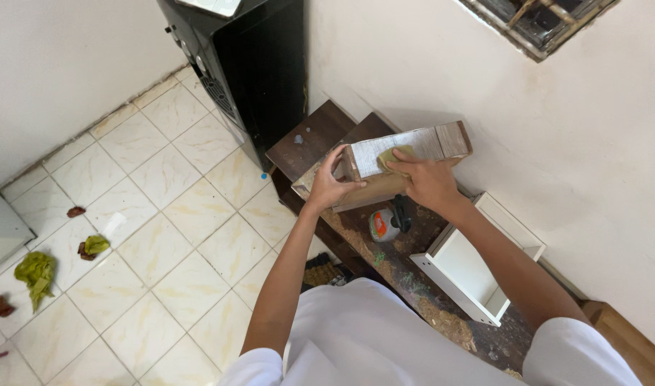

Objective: The person sprays a cloth with liquid from a spray bottle and wipes the top surface of a small wooden drawer unit. They repeatedly spray the cloth and rub the surface in circular motions, covering the entire top area.

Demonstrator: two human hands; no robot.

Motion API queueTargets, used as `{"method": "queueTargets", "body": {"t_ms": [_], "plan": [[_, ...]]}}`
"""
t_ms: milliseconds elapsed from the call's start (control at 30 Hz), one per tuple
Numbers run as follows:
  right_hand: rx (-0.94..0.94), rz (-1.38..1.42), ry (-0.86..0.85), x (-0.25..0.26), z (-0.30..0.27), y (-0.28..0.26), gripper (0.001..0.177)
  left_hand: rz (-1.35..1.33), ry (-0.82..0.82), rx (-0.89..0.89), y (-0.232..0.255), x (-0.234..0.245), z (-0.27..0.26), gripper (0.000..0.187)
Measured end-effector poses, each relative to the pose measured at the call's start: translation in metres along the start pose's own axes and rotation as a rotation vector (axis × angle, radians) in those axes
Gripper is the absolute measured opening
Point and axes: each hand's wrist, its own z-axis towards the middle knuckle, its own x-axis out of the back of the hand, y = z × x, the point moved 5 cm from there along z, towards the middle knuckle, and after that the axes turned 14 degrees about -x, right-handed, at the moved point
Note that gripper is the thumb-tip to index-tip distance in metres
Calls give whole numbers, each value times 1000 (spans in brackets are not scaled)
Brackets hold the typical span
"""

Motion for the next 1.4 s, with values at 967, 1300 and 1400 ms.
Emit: {"method": "queueTargets", "body": {"t_ms": [967, 1300, 1400], "plan": [[-93, 74, -71, -1, -6, 17, 55, -47, -20, 72, -7, -5, -4, 103], [53, 106, 24, -6, 6, -1, 59, 87, -39, -11, 11, -2, -1, 103], [-129, 113, -157, -4, -11, 30, 54, 120, -41, -4, 15, -3, -3, 104]]}}
